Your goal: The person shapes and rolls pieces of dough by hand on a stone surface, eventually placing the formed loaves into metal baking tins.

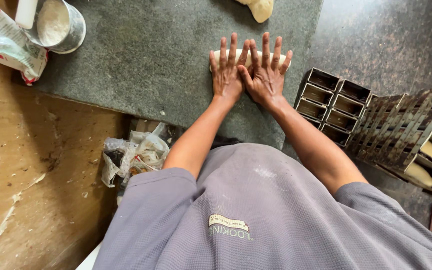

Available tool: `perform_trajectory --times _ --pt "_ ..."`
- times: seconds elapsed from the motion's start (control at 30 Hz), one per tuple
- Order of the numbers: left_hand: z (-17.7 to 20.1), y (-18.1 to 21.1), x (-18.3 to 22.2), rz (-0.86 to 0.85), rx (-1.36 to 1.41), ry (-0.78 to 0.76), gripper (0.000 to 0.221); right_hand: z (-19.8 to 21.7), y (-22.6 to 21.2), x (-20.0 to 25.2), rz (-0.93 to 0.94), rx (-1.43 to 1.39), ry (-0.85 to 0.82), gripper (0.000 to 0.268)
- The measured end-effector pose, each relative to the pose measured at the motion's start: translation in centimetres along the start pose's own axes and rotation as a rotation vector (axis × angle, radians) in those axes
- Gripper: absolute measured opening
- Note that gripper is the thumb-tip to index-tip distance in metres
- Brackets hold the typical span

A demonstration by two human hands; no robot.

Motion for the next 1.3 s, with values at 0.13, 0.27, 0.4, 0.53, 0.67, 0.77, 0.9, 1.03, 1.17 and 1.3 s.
perform_trajectory --times 0.13,0.27,0.4,0.53,0.67,0.77,0.9,1.03,1.17,1.3 --pt "3.0 0.9 4.6 -0.050 0.130 -0.156 0.075 0.0 -1.0 5.2 0.144 -0.030 0.103 0.080" --pt "7.9 1.9 8.3 -0.100 0.246 -0.297 0.075 1.7 -2.2 10.8 0.206 -0.060 0.142 0.078" --pt "11.7 1.6 6.4 -0.165 0.300 -0.152 0.056 4.6 -1.9 11.1 0.213 -0.123 0.270 0.065" --pt "10.1 0.7 0.4 -0.087 0.395 -0.090 0.042 8.1 -0.7 5.4 0.158 -0.219 0.420 0.048" --pt "3.0 0.8 -2.2 0.053 0.329 -0.358 0.026 5.6 0.1 -0.7 -0.038 -0.262 0.042 0.050" --pt "2.0 1.0 -0.3 0.092 0.273 -0.343 0.021 3.8 -0.5 -0.2 -0.011 -0.184 -0.109 0.049" --pt "7.7 1.6 3.4 0.065 0.294 -0.120 0.030 5.7 -2.7 4.2 0.142 -0.145 0.131 0.046" --pt "10.3 2.4 4.1 -0.039 0.237 -0.006 0.035 6.9 -4.0 8.3 0.192 -0.067 0.338 0.051" --pt "7.0 1.6 1.8 -0.075 0.163 -0.069 0.031 5.4 -2.9 5.8 0.178 -0.031 0.395 0.048" --pt "4.8 0.1 -4.1 -0.023 0.086 0.128 0.036 4.1 -0.6 -1.0 0.150 0.156 0.459 0.042"
Point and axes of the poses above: each hand's wrist, its own x-axis away from the middle knuckle, its own z-axis out of the back of the hand, y = z × x, the point moved 10 cm from there along -x, towards the middle knuckle, and after that the axes turned 11 degrees about y, right-handed, at the moved point
